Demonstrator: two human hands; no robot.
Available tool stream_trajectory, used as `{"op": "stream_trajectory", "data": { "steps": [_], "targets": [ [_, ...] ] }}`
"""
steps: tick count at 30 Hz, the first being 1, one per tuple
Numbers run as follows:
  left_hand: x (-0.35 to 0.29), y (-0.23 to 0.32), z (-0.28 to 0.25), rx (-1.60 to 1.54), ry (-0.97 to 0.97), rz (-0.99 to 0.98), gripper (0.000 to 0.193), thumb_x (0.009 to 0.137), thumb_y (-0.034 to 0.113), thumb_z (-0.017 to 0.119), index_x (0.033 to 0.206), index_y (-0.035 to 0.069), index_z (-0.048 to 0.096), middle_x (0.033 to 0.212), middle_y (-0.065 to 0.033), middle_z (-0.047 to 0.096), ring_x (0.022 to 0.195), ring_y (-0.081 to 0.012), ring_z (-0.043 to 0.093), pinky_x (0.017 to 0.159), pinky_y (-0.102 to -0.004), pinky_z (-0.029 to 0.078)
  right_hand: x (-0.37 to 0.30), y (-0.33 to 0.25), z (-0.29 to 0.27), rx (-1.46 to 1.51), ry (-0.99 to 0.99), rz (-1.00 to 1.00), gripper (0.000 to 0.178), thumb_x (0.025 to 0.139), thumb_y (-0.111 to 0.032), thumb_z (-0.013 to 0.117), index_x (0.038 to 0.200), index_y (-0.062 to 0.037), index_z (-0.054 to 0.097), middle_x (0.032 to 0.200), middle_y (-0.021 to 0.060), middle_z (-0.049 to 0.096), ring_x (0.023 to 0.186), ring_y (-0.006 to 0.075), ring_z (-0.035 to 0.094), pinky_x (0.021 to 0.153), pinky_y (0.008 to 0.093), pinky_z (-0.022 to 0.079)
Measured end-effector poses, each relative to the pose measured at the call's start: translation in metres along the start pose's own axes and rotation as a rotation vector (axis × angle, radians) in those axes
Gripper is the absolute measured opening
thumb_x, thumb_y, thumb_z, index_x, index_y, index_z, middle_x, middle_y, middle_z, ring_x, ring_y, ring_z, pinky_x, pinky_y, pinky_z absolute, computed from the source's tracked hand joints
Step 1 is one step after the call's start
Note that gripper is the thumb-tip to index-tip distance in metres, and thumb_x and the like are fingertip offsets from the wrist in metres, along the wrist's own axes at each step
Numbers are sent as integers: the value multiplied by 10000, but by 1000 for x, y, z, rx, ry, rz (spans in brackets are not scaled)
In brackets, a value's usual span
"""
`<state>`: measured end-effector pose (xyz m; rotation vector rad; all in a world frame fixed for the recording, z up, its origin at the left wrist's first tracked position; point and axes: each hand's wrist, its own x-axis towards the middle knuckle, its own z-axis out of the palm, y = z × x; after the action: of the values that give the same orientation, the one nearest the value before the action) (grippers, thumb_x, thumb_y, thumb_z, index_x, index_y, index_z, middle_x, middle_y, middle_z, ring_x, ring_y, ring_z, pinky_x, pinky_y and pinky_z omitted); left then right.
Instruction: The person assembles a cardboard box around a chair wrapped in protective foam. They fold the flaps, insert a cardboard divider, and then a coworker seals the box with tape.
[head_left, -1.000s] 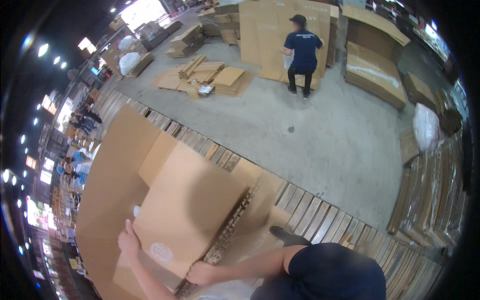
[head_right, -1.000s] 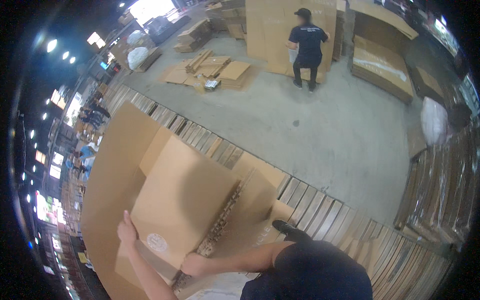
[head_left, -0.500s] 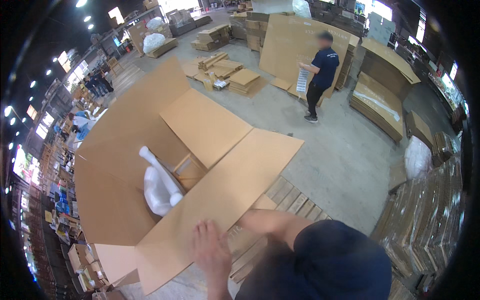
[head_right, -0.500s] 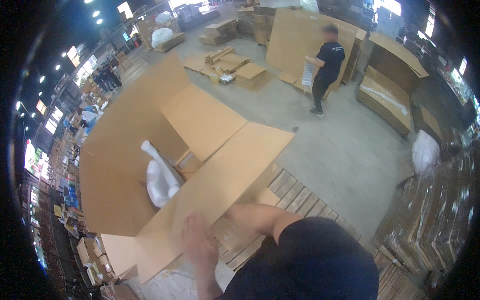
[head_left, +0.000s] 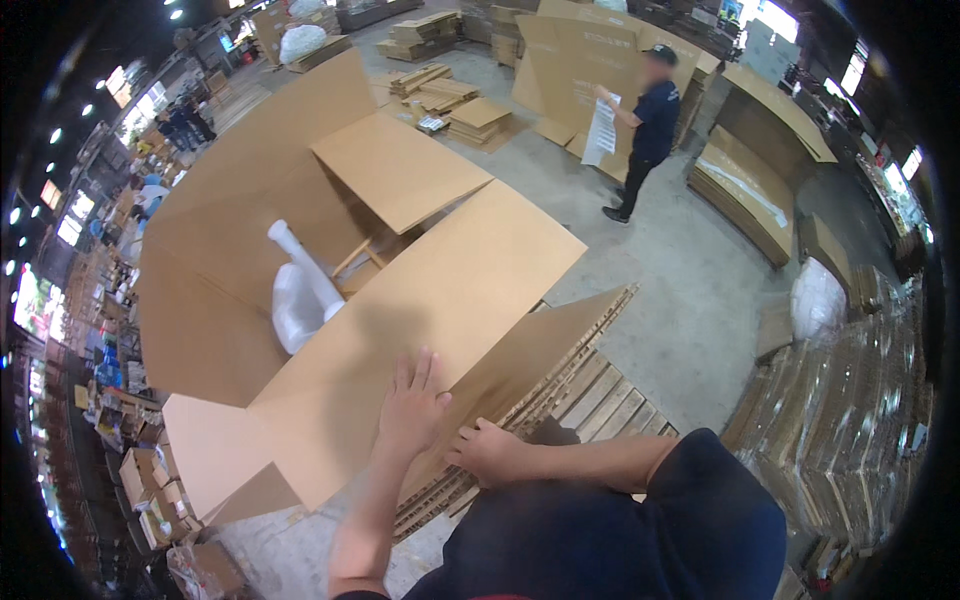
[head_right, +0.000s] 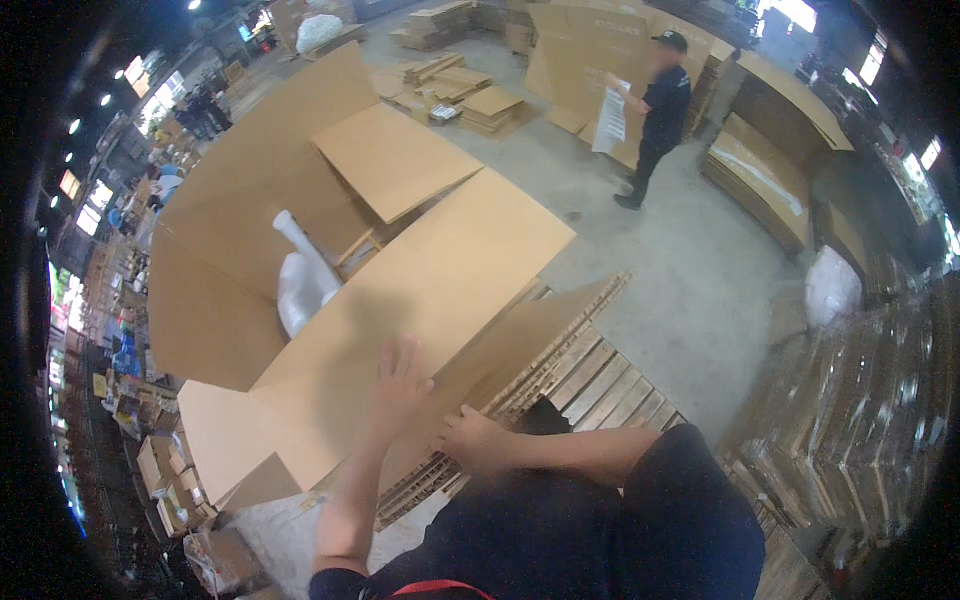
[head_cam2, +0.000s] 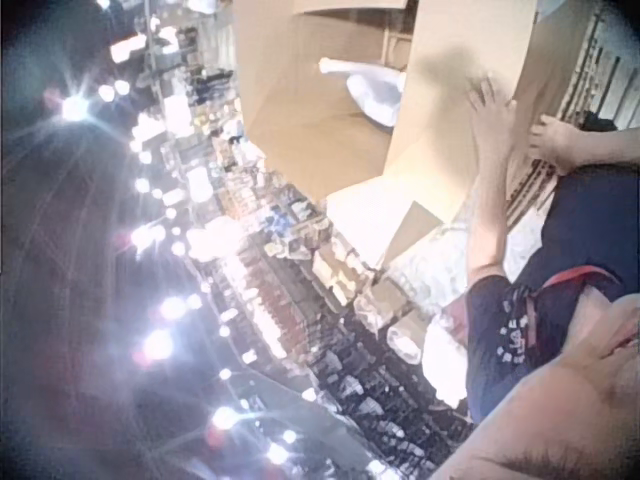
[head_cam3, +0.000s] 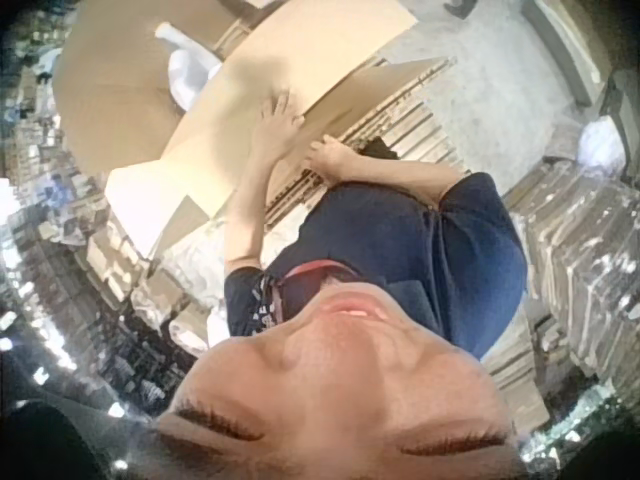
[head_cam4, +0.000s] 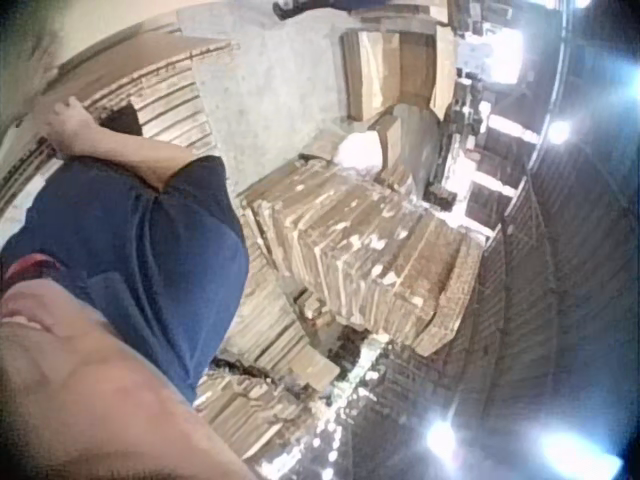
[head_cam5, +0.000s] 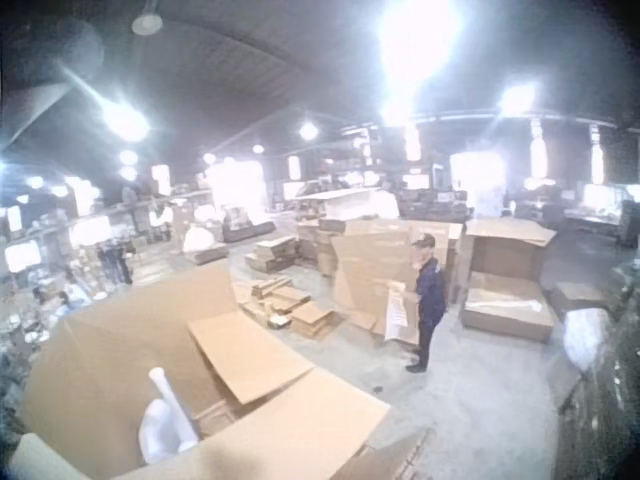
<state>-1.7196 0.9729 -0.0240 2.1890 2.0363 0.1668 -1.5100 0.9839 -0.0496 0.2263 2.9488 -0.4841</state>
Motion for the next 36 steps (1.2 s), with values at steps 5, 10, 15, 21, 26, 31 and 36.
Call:
{"op": "stream_trajectory", "data": {
  "steps": [5,10,15,21,26,31,36],
  "targets": [
    [9,-15,-25,243,-93,327,626,1149,384,578,1672,45,522,1768,-199,461,1690,-445,306,1401,-542,263,-7,-7,-20,142,-208,90,447,1029,-364,684,1409,-132,723,1398,120,740,1355,312,654,1127,525,484],
    [6,-48,47,38,200,337,627,1131,357,582,1683,67,517,1809,-125,421,1721,-377,271,1402,-507,267,-1,0,2,-26,-27,40,477,961,-299,745,1408,-136,702,1351,125,738,1343,316,657,1090,539,493],
    [22,-56,68,227,91,320,660,1167,358,526,1743,61,401,1855,-115,328,1744,-387,193,1396,-529,260,4,15,8,-66,40,-22,386,956,-275,703,1323,-155,707,1233,91,752,1231,299,699,985,520,523],
    [53,-84,65,276,-162,212,736,1139,252,505,1808,94,241,1894,-77,232,1757,-316,179,1414,-502,257,36,54,0,-110,239,-134,256,967,-258,663,1193,-164,738,1058,51,760,996,275,765,782,482,576],
    [94,-124,50,384,-258,140,769,1122,250,511,1821,125,216,1918,-62,164,1749,-284,226,1425,-483,224,83,80,-34,-69,215,-227,281,978,-237,646,1219,-116,725,1092,100,764,1030,308,772,775,518,594],
    [125,-141,33,-94,-399,98,539,1130,226,518,1628,31,579,1693,-76,589,1606,-295,483,1365,-441,356,139,128,-64,81,150,-343,372,1031,-230,595,1332,-24,669,1190,168,756,1110,394,781,790,572,642],
    [103,-172,-14,-451,-808,-151,464,1159,265,543,1527,10,666,1580,-135,679,1401,-297,660,1233,-448,496,161,149,-88,123,209,-432,443,1026,-218,586,1384,36,642,1160,190,747,1060,407,788,750,579,660]
  ]
}}
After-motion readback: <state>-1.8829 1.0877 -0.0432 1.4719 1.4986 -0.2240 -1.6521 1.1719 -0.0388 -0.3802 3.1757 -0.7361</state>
